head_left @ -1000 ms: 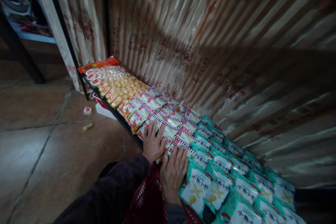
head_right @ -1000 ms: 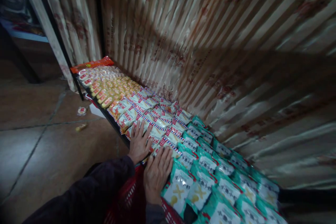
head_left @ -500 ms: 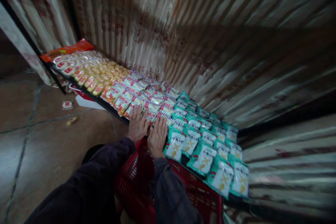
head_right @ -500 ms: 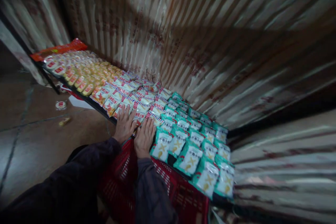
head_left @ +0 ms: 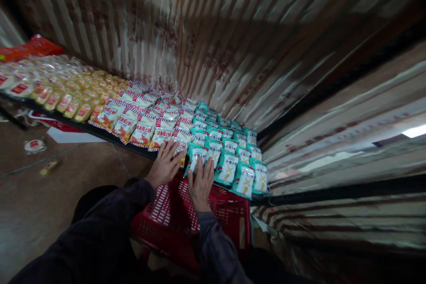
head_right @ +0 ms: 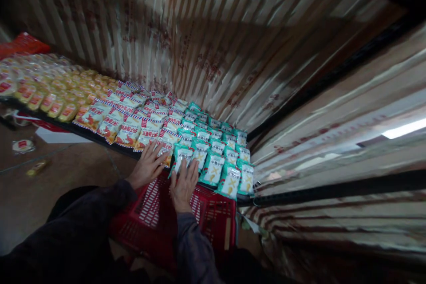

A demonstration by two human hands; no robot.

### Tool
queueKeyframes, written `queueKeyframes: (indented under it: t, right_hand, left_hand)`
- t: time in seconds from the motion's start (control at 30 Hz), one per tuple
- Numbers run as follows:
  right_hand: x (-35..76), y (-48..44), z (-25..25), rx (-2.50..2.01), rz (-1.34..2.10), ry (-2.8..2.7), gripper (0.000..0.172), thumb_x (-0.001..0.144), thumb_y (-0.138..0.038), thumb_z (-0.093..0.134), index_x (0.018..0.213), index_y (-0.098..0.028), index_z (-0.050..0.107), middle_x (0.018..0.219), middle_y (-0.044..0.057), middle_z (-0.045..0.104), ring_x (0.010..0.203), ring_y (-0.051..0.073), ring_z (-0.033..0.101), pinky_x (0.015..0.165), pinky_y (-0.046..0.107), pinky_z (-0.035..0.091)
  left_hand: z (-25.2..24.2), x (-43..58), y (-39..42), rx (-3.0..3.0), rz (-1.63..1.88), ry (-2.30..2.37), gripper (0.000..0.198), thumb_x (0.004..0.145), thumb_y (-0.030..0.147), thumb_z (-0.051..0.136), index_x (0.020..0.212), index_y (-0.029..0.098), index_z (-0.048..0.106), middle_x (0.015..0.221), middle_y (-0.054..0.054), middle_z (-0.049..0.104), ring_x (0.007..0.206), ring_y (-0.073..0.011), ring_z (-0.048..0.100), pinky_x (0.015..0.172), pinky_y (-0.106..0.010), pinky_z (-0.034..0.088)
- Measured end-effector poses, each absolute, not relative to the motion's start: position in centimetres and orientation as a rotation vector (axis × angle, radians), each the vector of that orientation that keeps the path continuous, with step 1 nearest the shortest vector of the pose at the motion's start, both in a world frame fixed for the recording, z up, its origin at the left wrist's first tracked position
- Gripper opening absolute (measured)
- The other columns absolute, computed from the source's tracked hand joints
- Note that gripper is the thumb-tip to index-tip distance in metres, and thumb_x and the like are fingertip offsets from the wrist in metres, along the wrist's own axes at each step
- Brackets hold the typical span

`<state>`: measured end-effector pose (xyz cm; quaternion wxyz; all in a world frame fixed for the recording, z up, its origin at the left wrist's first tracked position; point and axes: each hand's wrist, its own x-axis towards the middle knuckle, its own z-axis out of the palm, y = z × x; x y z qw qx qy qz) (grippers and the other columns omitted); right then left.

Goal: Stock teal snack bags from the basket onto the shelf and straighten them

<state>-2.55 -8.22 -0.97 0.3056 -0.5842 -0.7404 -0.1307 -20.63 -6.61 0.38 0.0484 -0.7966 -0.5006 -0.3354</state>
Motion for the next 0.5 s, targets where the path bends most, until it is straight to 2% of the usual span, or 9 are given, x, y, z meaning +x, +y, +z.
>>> queueKeyframes:
  t: [0.17, 0.3, 0.5]
  right_hand:
    - [-2.4, -8.1, -2.5, -1.539, -0.229, -1.958, 0.059, 0.096, -0.034, 0.041, 0.15, -0.018, 0.024, 0.158, 0.02, 0.015, 0.146, 0.032, 0.014, 0.105, 0.055, 0.037]
    - [-3.0, -7.3, -3.1, -1.473, -0.171, -1.859, 0.06, 0.097, -0.031, 0.038, 0.151, -0.018, 0.017, 0.155, 0.021, 0.02, 0.145, 0.03, 0.018, 0.105, 0.056, 0.038]
    - [-3.4, -6.3, -3.1, -1.396, -0.125, -1.797, 0.061, 0.098, -0.029, 0.034, 0.153, -0.018, 0.01, 0.156, 0.019, 0.02, 0.145, 0.027, 0.019, 0.108, 0.057, 0.034]
  left_hand:
    - [0.1, -18.7, -7.1, -2.56, -0.955, -1.399, 0.055, 0.087, 0.02, 0.055, 0.141, 0.026, 0.045, 0.154, -0.009, 0.032, 0.147, -0.032, 0.009, 0.115, -0.058, 0.019]
    - [-0.3, -18.2, -6.8, -2.581, -0.939, -1.367, 0.055, 0.09, 0.016, 0.049, 0.143, 0.025, 0.042, 0.149, -0.006, 0.041, 0.147, -0.03, 0.009, 0.115, -0.058, 0.02]
    - [-0.4, -18.0, -5.3, -2.593, -1.015, -1.304, 0.051, 0.094, 0.016, 0.04, 0.144, 0.021, 0.04, 0.15, -0.007, 0.039, 0.147, -0.0267, 0.009, 0.115, -0.053, 0.027]
